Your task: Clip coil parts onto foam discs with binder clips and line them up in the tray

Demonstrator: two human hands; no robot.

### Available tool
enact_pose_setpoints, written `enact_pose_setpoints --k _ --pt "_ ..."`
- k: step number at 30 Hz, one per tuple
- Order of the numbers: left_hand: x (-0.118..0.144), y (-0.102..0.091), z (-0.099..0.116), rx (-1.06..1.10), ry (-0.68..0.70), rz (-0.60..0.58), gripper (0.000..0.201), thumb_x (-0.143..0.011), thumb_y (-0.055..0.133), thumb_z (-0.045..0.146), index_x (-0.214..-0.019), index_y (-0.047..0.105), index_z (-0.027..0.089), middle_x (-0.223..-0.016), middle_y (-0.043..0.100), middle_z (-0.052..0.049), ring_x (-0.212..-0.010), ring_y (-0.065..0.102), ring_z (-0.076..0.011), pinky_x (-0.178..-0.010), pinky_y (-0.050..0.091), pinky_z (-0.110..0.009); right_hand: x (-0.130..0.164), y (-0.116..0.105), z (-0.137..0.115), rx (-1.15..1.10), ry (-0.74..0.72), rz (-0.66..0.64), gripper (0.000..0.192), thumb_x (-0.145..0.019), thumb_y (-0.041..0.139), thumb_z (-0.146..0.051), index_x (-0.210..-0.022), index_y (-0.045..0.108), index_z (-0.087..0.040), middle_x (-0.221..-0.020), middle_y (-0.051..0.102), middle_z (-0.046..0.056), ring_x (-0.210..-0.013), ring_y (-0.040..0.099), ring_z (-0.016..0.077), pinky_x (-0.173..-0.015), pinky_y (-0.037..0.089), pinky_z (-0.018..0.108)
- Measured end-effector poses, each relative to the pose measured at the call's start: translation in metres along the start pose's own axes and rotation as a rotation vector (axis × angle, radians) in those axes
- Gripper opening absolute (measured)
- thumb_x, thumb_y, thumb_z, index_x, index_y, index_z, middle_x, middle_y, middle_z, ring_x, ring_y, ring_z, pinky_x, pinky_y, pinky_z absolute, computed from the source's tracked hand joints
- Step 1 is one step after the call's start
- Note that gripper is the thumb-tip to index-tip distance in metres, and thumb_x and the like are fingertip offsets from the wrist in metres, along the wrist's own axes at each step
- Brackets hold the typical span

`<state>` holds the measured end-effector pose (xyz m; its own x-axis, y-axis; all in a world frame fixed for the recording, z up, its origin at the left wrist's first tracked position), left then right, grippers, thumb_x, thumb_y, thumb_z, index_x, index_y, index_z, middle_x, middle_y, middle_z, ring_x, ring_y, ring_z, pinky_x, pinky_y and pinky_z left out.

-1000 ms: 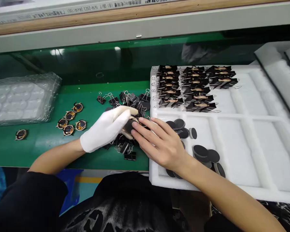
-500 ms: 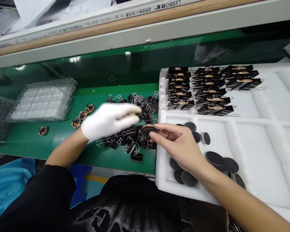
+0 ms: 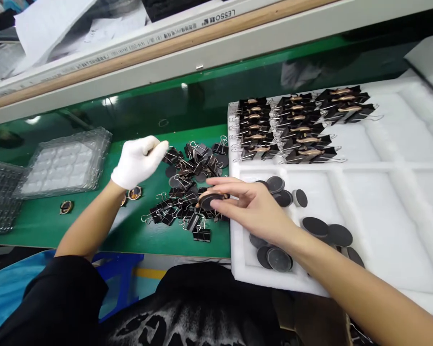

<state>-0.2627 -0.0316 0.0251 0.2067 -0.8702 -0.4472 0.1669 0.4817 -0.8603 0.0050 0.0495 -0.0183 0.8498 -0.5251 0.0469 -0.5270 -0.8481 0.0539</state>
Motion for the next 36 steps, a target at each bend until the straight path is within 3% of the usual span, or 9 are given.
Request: enact_pose_setpoints --k 2,4,7,10,13,15,20,30,36 --pt "0.011 -0.003 0.047 0.047 0.102 0.126 0.046 -0.105 0.052 0.04 -0.064 0.051 0.019 -0.057 0.052 0.002 -0.053 0.045 -0.0093 -0.055 0.033 -0.027 0.003 0.008 -0.006 0.046 -0.11 -0.029 0.017 -0.088 0.083 -0.03 -0.104 0.086 -0.032 -0.146 0.066 0.007 -0.126 0.07 0.029 -0.099 0.065 0.041" --pt "0.021 -0.004 0.087 0.045 0.271 0.15 0.04 -0.106 0.051 0.032 -0.068 0.057 0.02 -0.059 0.057 0.002 -0.054 0.05 -0.0093 -0.055 0.034 -0.028 0.006 0.013 -0.01 0.076 -0.213 -0.005 0.019 -0.089 0.08 -0.024 -0.105 0.085 -0.032 -0.136 0.073 0.006 -0.12 0.073 0.0262 -0.097 0.066 0.038" --pt "0.028 -0.006 0.112 0.173 0.371 0.146 0.032 -0.108 0.047 0.031 -0.085 0.067 0.021 -0.073 0.068 -0.001 -0.065 0.063 -0.0121 -0.061 0.043 -0.028 0.011 0.015 -0.014 0.185 -0.362 0.113 0.03 -0.091 0.075 -0.014 -0.111 0.084 -0.035 -0.11 0.081 0.001 -0.107 0.078 0.0225 -0.093 0.068 0.035" --pt "0.021 -0.005 0.109 0.426 0.19 0.155 0.046 -0.112 0.029 0.047 -0.112 0.067 0.02 -0.103 0.075 -0.009 -0.088 0.071 -0.0168 -0.072 0.053 -0.031 0.015 0.015 -0.019 0.302 -0.547 0.224 0.046 -0.087 0.072 -0.004 -0.119 0.082 -0.035 -0.123 0.079 -0.002 -0.114 0.077 0.0241 -0.1 0.067 0.035" --pt "0.009 0.005 0.112 0.557 0.06 0.031 0.063 -0.112 0.015 0.053 -0.102 0.069 0.022 -0.09 0.075 -0.006 -0.08 0.071 -0.0157 -0.071 0.056 -0.032 0.019 0.016 -0.022 0.34 -0.676 0.279 0.056 -0.083 0.071 0.003 -0.124 0.079 -0.034 -0.131 0.073 -0.003 -0.119 0.075 0.0253 -0.104 0.065 0.034" --pt "0.004 0.006 0.119 0.553 0.077 0.048 0.067 -0.112 0.015 0.055 -0.09 0.07 0.023 -0.08 0.074 -0.004 -0.072 0.07 -0.0153 -0.069 0.055 -0.033 0.02 0.016 -0.021 0.324 -0.703 0.33 0.061 -0.081 0.072 0.006 -0.126 0.078 -0.035 -0.131 0.072 -0.004 -0.119 0.074 0.0245 -0.105 0.065 0.034" --pt "0.0 0.002 0.135 0.465 0.161 0.193 0.067 -0.109 0.022 0.063 -0.095 0.072 0.022 -0.084 0.077 -0.005 -0.072 0.072 -0.0163 -0.066 0.055 -0.034 0.025 0.015 -0.021 0.293 -0.766 0.403 0.069 -0.079 0.073 0.009 -0.13 0.074 -0.039 -0.135 0.069 -0.007 -0.123 0.072 0.0242 -0.106 0.065 0.035" --pt "-0.024 0.008 0.137 0.568 0.029 0.105 0.071 -0.111 0.023 0.058 -0.077 0.074 0.023 -0.06 0.069 -0.001 -0.062 0.07 -0.0139 -0.061 0.057 -0.029 0.024 0.021 -0.025 0.287 -0.747 0.453 0.048 -0.085 0.077 -0.003 -0.122 0.079 -0.034 -0.12 0.078 -0.001 -0.107 0.079 0.0269 -0.104 0.066 0.045" --pt "-0.047 0.015 0.109 0.8 -0.263 0.126 0.087 -0.105 0.019 0.073 -0.048 0.059 0.021 -0.043 0.056 -0.003 -0.047 0.06 -0.0115 -0.057 0.056 -0.031 0.025 0.018 -0.021 0.11 -0.575 0.451 0.037 -0.086 0.08 -0.01 -0.115 0.081 -0.032 -0.128 0.076 0.002 -0.107 0.079 0.0256 -0.1 0.067 0.042"
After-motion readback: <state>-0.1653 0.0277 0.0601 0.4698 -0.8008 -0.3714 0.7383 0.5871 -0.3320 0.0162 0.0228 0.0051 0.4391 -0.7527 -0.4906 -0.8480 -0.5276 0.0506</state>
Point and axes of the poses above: each hand's wrist, its own x-axis away from the middle knuckle, its own y-axis out of the palm, z = x × y, the point moved 4 cm from there along -x, towards the middle knuckle
